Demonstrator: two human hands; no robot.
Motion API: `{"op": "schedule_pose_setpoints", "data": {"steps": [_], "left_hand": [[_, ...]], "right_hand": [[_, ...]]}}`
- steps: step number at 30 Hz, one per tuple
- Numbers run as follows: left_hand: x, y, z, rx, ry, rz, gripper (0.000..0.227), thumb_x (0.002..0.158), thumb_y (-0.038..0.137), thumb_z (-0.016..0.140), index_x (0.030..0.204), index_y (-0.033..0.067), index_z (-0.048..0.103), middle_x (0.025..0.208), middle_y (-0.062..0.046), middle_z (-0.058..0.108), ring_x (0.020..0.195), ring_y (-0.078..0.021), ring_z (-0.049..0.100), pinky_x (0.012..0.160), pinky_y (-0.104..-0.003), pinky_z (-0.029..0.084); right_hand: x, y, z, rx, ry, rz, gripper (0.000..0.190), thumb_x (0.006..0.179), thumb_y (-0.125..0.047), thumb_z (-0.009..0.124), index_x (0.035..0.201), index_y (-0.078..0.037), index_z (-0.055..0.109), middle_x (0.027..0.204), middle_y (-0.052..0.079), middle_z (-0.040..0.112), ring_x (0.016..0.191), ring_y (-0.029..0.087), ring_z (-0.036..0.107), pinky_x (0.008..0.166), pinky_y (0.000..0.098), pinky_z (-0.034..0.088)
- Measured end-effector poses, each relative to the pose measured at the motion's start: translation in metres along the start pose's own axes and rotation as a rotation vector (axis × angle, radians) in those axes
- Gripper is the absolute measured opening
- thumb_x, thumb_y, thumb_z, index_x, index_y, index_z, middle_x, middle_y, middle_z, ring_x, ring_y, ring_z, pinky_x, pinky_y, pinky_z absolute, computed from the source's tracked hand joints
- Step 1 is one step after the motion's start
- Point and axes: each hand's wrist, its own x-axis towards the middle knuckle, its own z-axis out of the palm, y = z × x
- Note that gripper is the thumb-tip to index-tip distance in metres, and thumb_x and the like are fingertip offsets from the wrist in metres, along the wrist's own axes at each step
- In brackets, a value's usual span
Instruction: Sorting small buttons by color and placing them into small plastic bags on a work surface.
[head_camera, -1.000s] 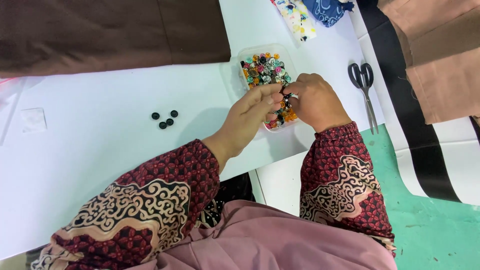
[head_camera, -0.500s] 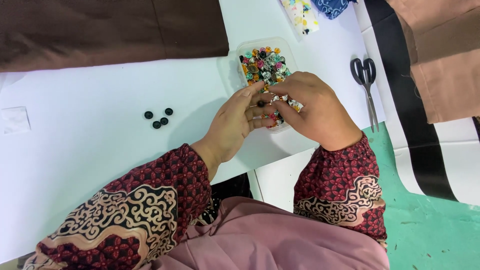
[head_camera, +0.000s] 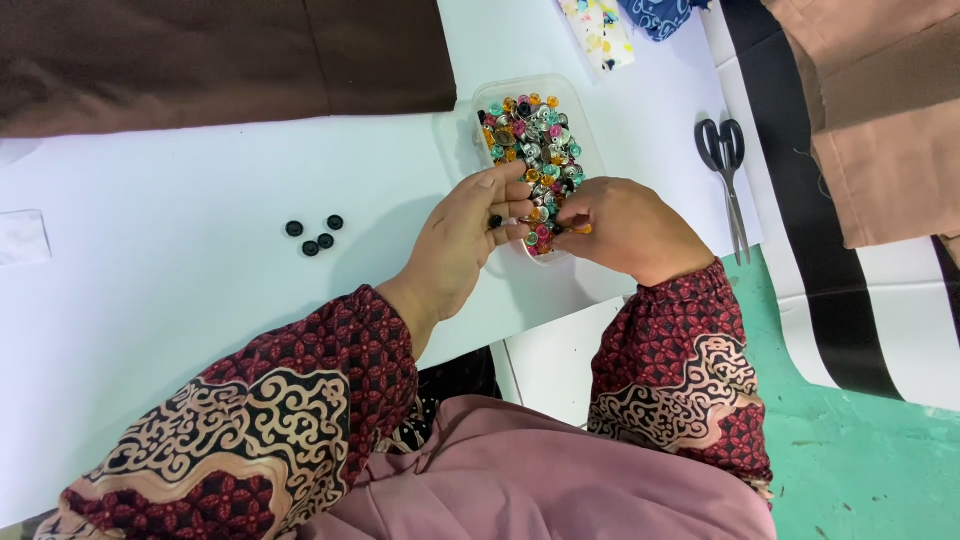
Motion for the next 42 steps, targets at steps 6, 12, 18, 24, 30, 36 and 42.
{"op": "schedule_pose_setpoints", "data": {"steps": [6,12,18,24,30,36,42], "left_hand": [[0.003,-0.004,-0.002,0.032,-0.026,0.019,0.049,0.108,0.030,0.038,0.145,0.0006,0.050,0.123,-0.014,0.053,0.118,-0.0239,0.058,0.102,-0.040,0.056],[0.002,-0.002,0.000,0.030,-0.042,0.023,0.049,0.109,0.031,0.036,0.146,0.0021,0.050,0.127,-0.015,0.052,0.122,-0.0249,0.056,0.108,-0.042,0.052],[-0.005,0.007,0.006,-0.043,-0.026,-0.035,0.053,0.109,0.036,0.030,0.148,0.0041,0.048,0.129,-0.013,0.051,0.123,-0.0247,0.056,0.109,-0.042,0.052],[0.001,0.001,-0.004,-0.127,0.002,0.011,0.056,0.108,0.044,0.036,0.144,0.0041,0.053,0.119,-0.009,0.056,0.114,-0.0199,0.061,0.102,-0.038,0.057],[0.001,-0.003,-0.006,-0.136,0.014,0.032,0.055,0.108,0.044,0.037,0.142,0.0043,0.055,0.118,-0.010,0.058,0.113,-0.0199,0.061,0.103,-0.039,0.057],[0.001,-0.003,-0.009,-0.124,0.004,0.025,0.060,0.107,0.049,0.036,0.142,0.0034,0.055,0.116,-0.011,0.059,0.112,-0.0208,0.063,0.102,-0.039,0.057],[0.003,-0.003,-0.013,-0.117,0.002,0.036,0.067,0.106,0.057,0.033,0.142,0.0047,0.056,0.114,-0.009,0.058,0.111,-0.0198,0.062,0.102,-0.038,0.057]], "right_hand": [[0.009,0.011,0.009,-0.040,0.007,0.013,0.022,0.092,-0.019,0.071,0.110,-0.010,0.079,0.094,0.012,0.073,0.091,0.032,0.070,0.081,0.0428,0.058],[0.000,0.014,-0.001,0.124,0.287,-0.136,0.017,0.088,-0.008,0.076,0.104,-0.001,0.076,0.087,0.019,0.069,0.082,0.033,0.069,0.071,0.0426,0.058],[-0.011,-0.006,-0.010,0.384,0.497,-0.424,0.016,0.094,-0.007,0.081,0.108,-0.003,0.075,0.085,0.010,0.066,0.080,0.022,0.063,0.073,0.0324,0.055],[-0.003,0.007,0.001,0.257,0.305,-0.277,0.016,0.087,0.003,0.074,0.102,-0.002,0.075,0.086,0.018,0.069,0.081,0.031,0.067,0.072,0.0419,0.056],[0.010,0.008,0.017,0.009,0.141,-0.050,0.019,0.091,-0.006,0.070,0.110,-0.007,0.076,0.094,0.016,0.071,0.089,0.033,0.070,0.080,0.0445,0.058],[0.020,0.015,0.025,-0.022,0.127,-0.024,0.019,0.095,-0.014,0.068,0.111,-0.013,0.077,0.094,0.012,0.070,0.090,0.030,0.069,0.080,0.0421,0.058],[0.022,0.019,0.027,-0.056,0.124,-0.014,0.019,0.095,-0.018,0.070,0.112,-0.015,0.077,0.098,0.011,0.071,0.093,0.029,0.070,0.081,0.0413,0.059]]}}
